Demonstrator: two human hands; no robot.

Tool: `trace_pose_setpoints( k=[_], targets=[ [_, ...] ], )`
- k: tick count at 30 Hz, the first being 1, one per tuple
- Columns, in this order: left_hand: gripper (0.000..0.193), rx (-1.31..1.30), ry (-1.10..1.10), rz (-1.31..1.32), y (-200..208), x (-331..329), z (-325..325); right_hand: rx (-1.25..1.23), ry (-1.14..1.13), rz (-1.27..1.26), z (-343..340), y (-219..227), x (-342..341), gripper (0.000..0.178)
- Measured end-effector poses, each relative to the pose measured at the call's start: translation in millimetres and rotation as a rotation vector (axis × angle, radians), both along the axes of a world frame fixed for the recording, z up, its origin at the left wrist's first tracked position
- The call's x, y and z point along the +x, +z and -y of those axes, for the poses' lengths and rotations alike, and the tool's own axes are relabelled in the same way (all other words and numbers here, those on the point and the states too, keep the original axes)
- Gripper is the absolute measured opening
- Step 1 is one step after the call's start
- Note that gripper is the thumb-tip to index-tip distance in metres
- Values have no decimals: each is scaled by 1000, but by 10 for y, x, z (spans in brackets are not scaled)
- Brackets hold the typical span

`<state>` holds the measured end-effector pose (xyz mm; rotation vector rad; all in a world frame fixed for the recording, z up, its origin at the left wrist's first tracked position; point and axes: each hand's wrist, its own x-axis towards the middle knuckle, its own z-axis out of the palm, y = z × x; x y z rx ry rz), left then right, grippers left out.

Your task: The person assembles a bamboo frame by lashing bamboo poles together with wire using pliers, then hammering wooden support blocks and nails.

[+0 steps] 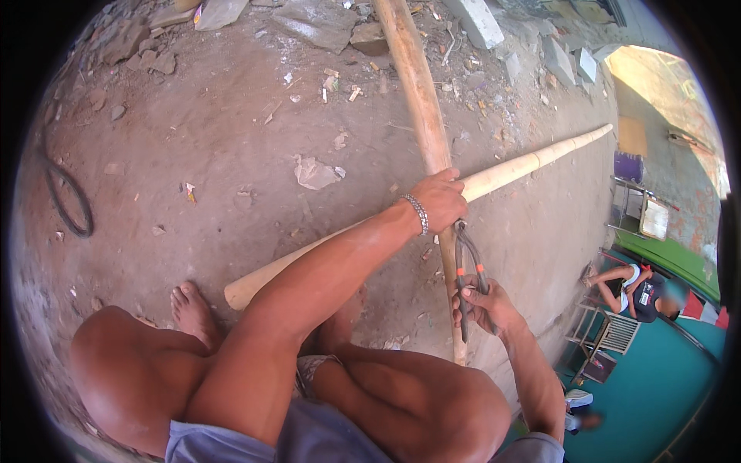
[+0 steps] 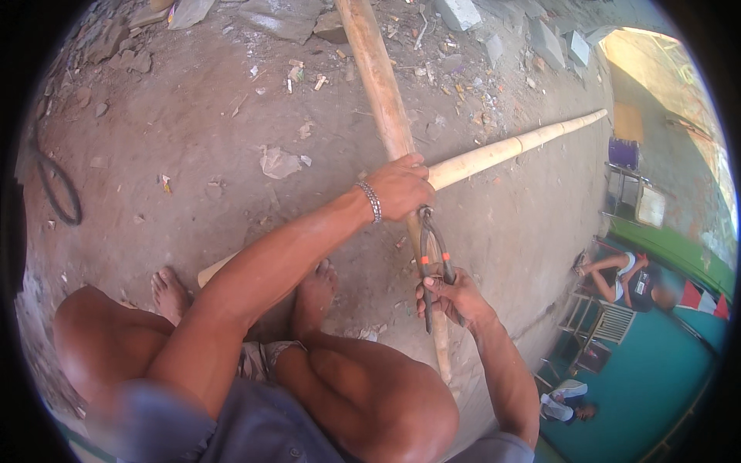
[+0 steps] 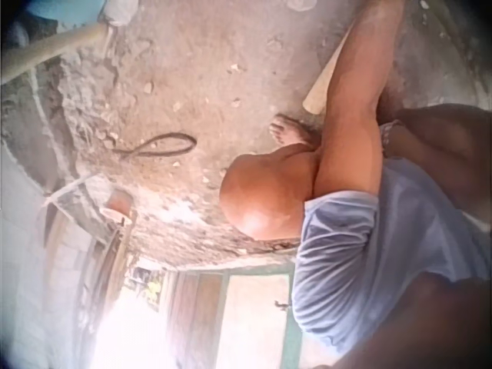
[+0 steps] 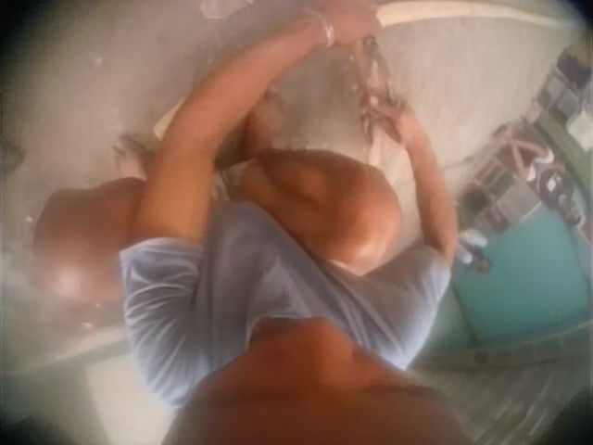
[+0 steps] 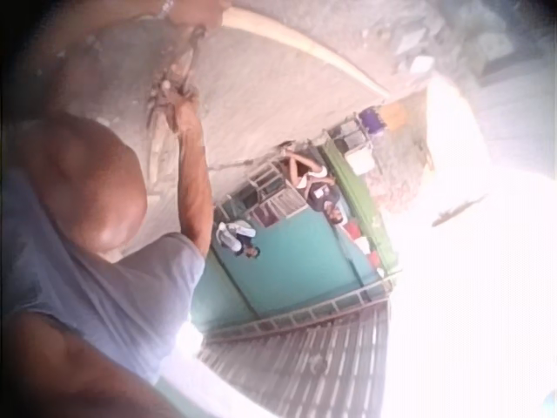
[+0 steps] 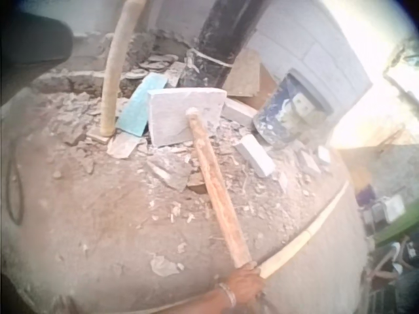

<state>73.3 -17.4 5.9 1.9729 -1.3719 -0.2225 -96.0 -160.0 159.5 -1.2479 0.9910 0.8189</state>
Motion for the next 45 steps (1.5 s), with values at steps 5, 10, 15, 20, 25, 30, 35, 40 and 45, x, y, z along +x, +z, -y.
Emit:
trace_pose_setpoints(
  k=[5,10,15,20,25,30,35,40,45],
  targets=[
    [14,18,33,-1,9,-24,21,-274,441,-58,51,157,221,63],
    [14,-5,35,-2,-46,-33,24,-861,914,36,-63,164,165,73],
    [13,37,72,25,-11,-35,26,-1519,1478,192,-200,102,51,63],
    [12,43,56,8,10,-36,23,-1873,1739,281,-178,139,136,54],
    [12,69,24,-11,33,-22,21,-1703,1849,117,-175,230,248,41],
    [11,84,41,-7,28,-16,38,-1347,1799,123,13,332,458,28],
    [14,47,68,-15,30,-26,32,-1060,1655,68,61,372,555,23],
    [15,49,78,-9,-28,-10,46,-702,1120,-126,-3,398,619,21],
    [15,36,92,0,-25,-29,37,-403,581,-207,-14,393,591,22]
  ],
)
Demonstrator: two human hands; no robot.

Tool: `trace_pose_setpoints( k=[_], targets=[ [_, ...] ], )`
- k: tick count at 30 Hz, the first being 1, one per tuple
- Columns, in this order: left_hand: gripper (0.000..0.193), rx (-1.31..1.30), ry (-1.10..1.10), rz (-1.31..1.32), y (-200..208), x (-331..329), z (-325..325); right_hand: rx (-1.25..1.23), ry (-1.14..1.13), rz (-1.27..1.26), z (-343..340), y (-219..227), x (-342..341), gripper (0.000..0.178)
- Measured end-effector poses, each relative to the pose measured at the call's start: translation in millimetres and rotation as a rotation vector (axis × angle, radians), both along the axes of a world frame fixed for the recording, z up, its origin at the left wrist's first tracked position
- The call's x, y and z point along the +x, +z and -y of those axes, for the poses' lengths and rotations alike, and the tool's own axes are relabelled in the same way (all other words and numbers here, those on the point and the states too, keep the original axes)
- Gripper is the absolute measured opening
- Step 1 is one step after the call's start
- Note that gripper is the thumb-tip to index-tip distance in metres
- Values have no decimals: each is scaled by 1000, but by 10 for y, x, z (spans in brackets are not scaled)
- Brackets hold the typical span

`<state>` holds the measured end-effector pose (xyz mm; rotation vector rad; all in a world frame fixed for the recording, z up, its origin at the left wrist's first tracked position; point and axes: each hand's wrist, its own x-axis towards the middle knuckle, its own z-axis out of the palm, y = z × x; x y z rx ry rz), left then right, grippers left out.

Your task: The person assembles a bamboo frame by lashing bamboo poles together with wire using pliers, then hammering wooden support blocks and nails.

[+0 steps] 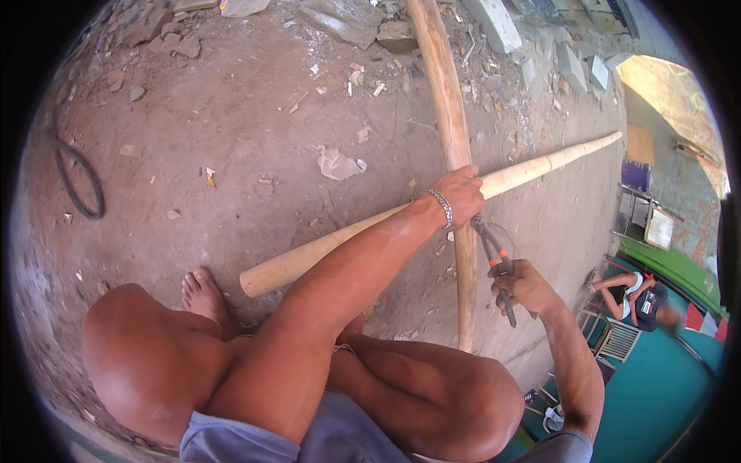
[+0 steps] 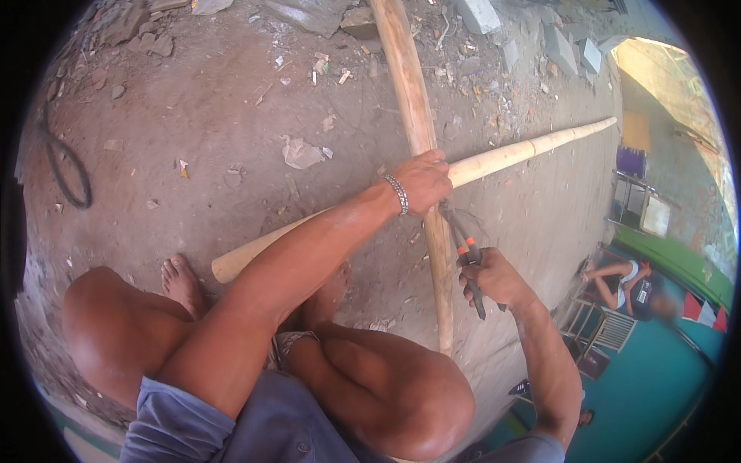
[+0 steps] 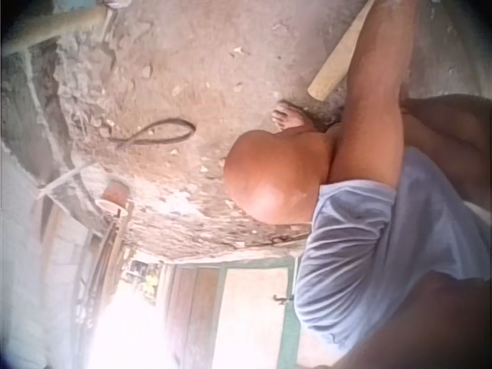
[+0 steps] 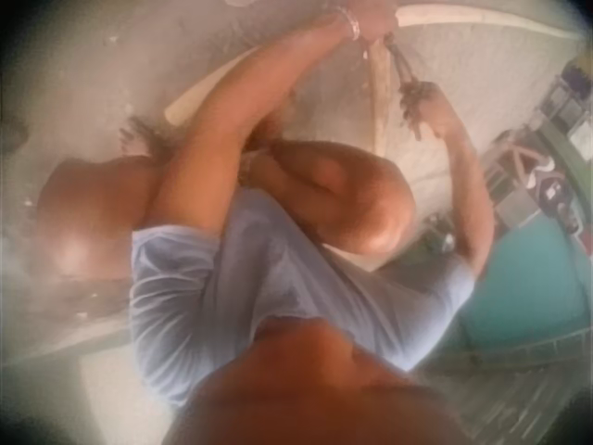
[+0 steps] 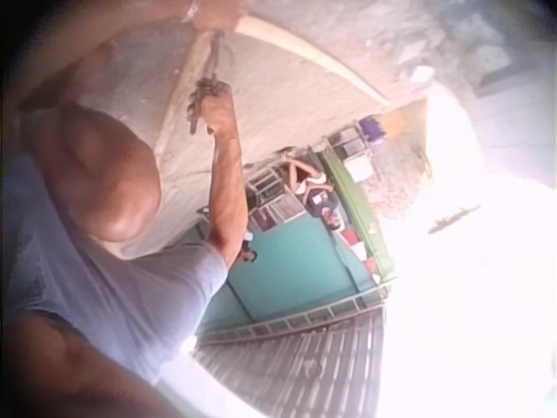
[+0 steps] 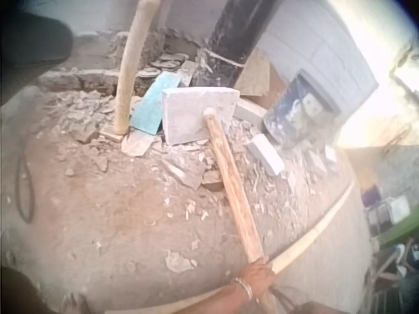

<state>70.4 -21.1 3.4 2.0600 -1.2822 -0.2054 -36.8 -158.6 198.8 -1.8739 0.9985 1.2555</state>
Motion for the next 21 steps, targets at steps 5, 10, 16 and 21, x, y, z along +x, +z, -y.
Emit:
trace_pose_setpoints(
  k=[5,10,16,21],
  targets=[
    [13,17,-41,17,38,20,-4,119,-193,48,132,-164,-208,22],
    [12,27,-68,5,48,32,0,127,-159,115,138,-247,-298,22],
    [13,34,-81,-19,41,32,2,106,-118,158,150,-355,-410,21],
    [20,37,-47,17,32,15,2,136,-103,221,167,-429,-485,20]
  ],
)
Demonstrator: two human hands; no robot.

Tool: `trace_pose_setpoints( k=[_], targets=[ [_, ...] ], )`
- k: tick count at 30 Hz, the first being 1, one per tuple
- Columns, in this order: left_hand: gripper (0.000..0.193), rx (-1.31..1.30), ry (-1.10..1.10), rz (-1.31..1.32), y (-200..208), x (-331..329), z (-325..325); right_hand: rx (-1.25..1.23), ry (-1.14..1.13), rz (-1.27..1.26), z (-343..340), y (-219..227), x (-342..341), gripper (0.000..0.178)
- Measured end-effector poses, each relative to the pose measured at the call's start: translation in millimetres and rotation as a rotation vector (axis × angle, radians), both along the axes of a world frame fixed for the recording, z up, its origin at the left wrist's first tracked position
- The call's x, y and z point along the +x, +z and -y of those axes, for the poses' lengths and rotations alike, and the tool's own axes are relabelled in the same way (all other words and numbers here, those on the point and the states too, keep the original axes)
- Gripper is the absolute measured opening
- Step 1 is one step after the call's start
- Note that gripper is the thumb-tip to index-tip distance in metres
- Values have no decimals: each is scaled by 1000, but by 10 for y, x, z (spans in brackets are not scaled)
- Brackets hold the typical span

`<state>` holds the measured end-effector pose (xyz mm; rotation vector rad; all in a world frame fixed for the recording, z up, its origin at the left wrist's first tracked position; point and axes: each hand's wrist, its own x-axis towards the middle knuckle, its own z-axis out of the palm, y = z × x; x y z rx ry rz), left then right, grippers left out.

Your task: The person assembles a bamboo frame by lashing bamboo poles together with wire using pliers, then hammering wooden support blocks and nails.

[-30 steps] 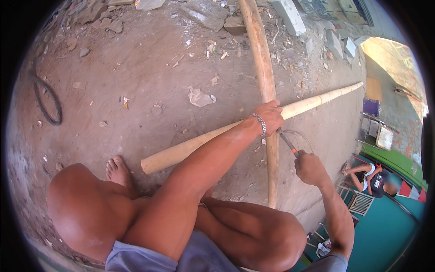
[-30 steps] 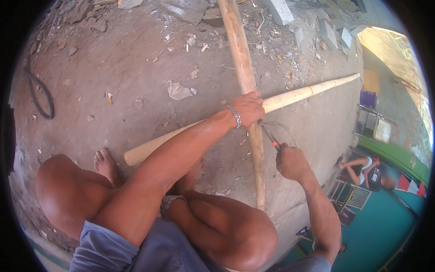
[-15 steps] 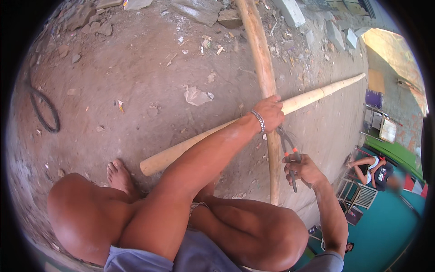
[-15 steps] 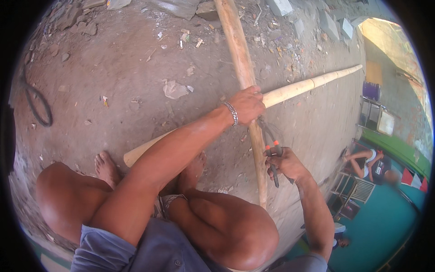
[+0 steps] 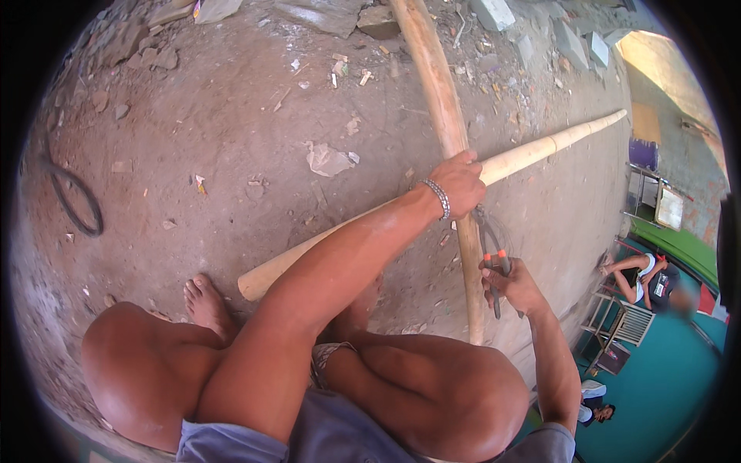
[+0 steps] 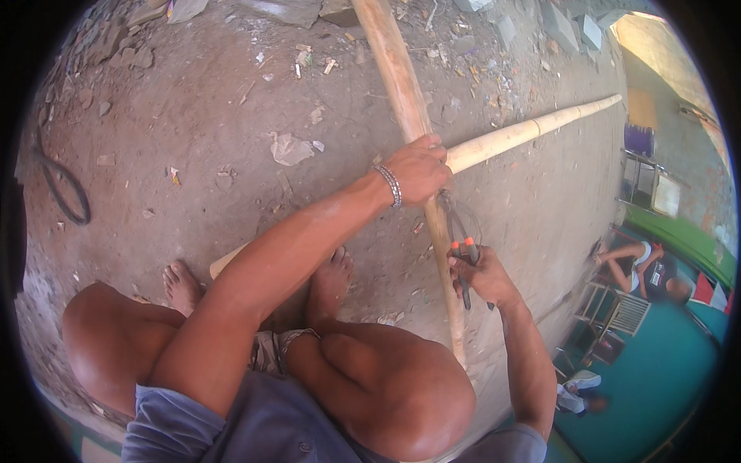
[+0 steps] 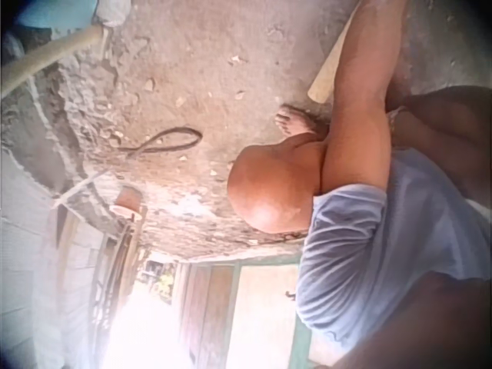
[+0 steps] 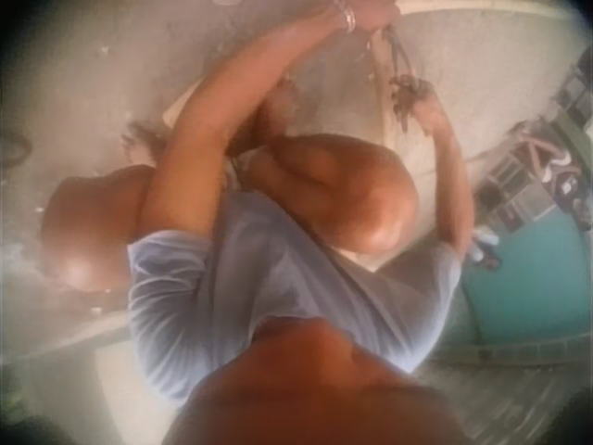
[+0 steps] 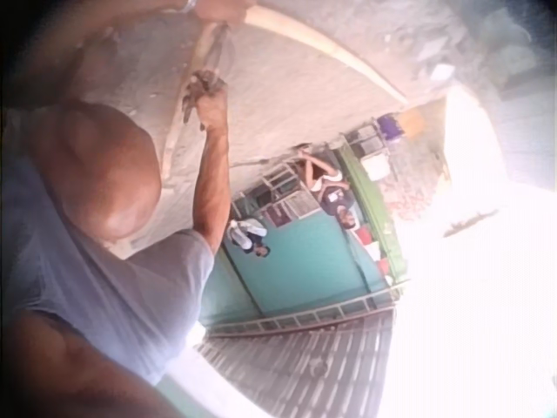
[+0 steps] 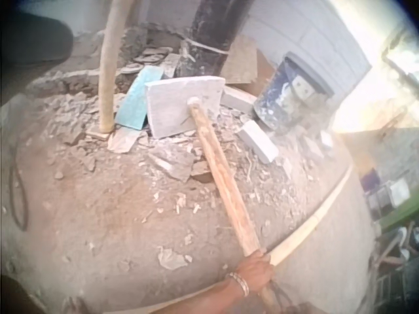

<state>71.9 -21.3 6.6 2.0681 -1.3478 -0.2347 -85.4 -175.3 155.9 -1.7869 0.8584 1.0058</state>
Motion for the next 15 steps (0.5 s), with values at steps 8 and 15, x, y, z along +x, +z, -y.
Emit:
trace_pose_setpoints(
  k=[8,15],
  targets=[
    [24,24,-31,-54,53,1,6,-3,-3,45,-5,-42,-39,14],
    [23,15,-14,-40,59,-11,6,0,4,62,59,-128,-110,17]
  ],
)
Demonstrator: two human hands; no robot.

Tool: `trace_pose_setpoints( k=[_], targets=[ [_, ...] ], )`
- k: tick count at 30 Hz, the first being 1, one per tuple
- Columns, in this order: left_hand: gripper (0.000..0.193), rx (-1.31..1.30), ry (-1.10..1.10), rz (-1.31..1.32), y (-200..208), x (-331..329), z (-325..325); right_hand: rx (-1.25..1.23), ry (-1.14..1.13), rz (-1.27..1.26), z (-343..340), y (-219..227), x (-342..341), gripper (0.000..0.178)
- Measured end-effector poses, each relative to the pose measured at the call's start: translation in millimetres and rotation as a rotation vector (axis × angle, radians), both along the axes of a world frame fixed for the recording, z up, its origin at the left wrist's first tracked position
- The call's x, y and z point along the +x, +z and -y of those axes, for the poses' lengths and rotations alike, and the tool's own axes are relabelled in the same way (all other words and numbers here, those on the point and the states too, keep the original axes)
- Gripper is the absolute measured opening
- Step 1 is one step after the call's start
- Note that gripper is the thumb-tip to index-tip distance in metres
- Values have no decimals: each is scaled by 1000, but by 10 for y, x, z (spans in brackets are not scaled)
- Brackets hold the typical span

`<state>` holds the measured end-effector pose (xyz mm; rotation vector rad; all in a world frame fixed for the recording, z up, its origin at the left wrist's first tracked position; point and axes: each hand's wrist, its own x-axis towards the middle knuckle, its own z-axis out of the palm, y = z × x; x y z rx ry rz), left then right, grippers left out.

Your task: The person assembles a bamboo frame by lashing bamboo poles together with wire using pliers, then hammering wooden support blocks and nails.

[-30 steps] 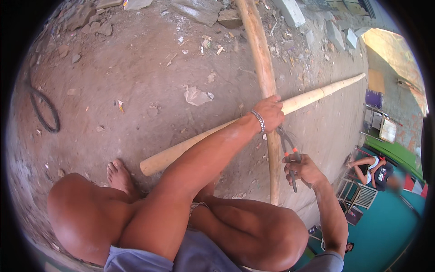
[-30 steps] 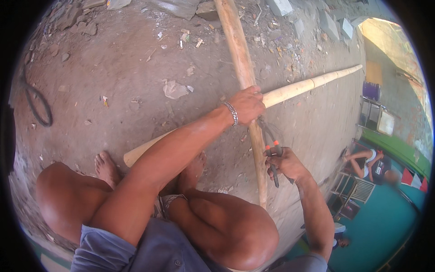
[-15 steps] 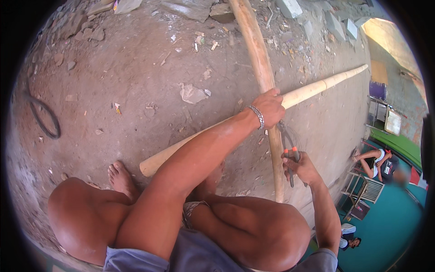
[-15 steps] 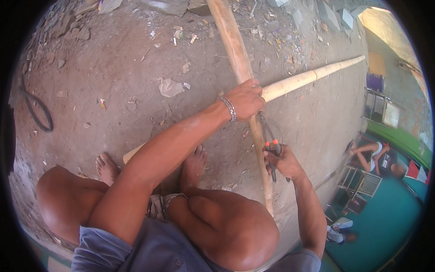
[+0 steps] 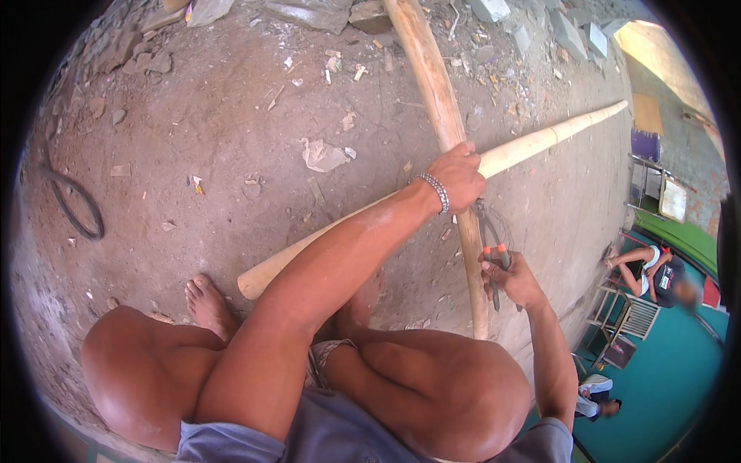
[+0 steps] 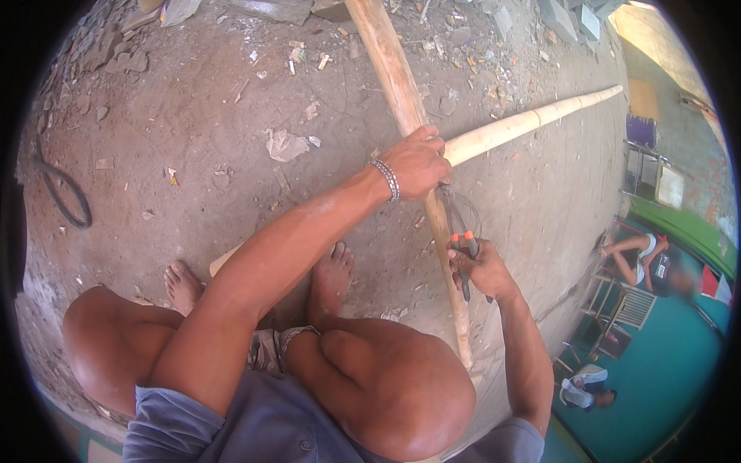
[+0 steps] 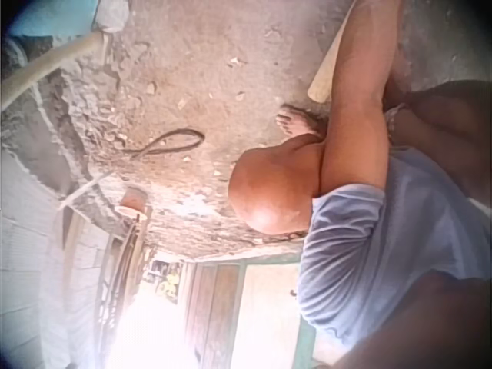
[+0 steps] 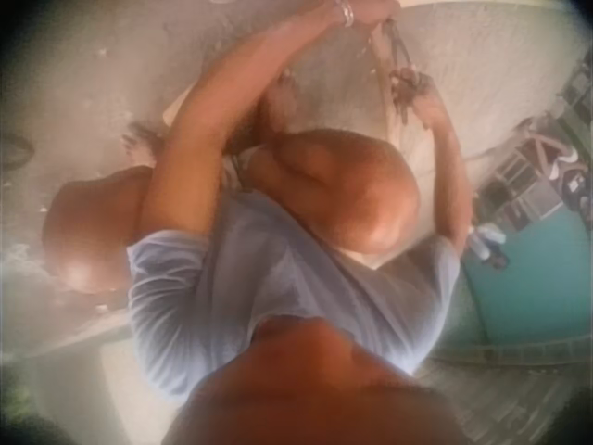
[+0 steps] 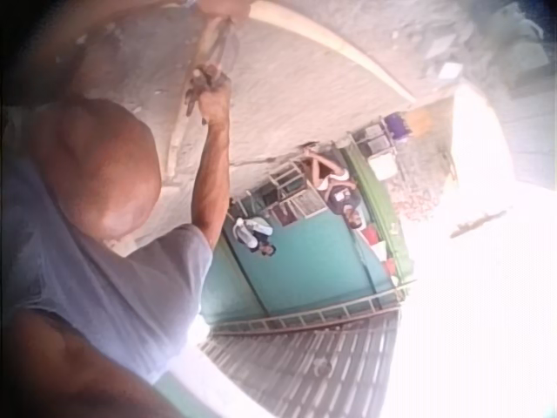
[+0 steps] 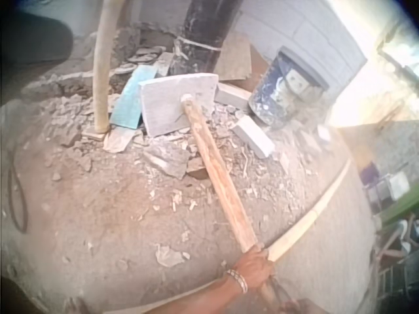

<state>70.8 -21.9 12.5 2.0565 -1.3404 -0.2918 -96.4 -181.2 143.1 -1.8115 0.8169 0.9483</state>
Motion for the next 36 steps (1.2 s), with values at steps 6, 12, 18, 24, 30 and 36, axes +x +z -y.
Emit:
trace_pose_setpoints(
  k=[6,12,18,24,30,36],
  targets=[
    [19,-13,12,16,16,2,-10,-15,-30,15,-25,-19,-18,15],
    [18,-9,0,12,12,5,2,3,-23,33,45,-107,-89,24],
    [18,17,5,25,11,3,20,7,-14,27,59,-111,-89,24],
    [16,-1,-20,-10,-12,27,-10,6,-71,0,-18,-71,-77,32],
    [15,-1,38,-27,-63,14,18,344,-560,-120,-350,274,127,32],
    [13,32,21,-7,-12,4,45,223,-383,-144,-275,291,145,41]
  ],
)
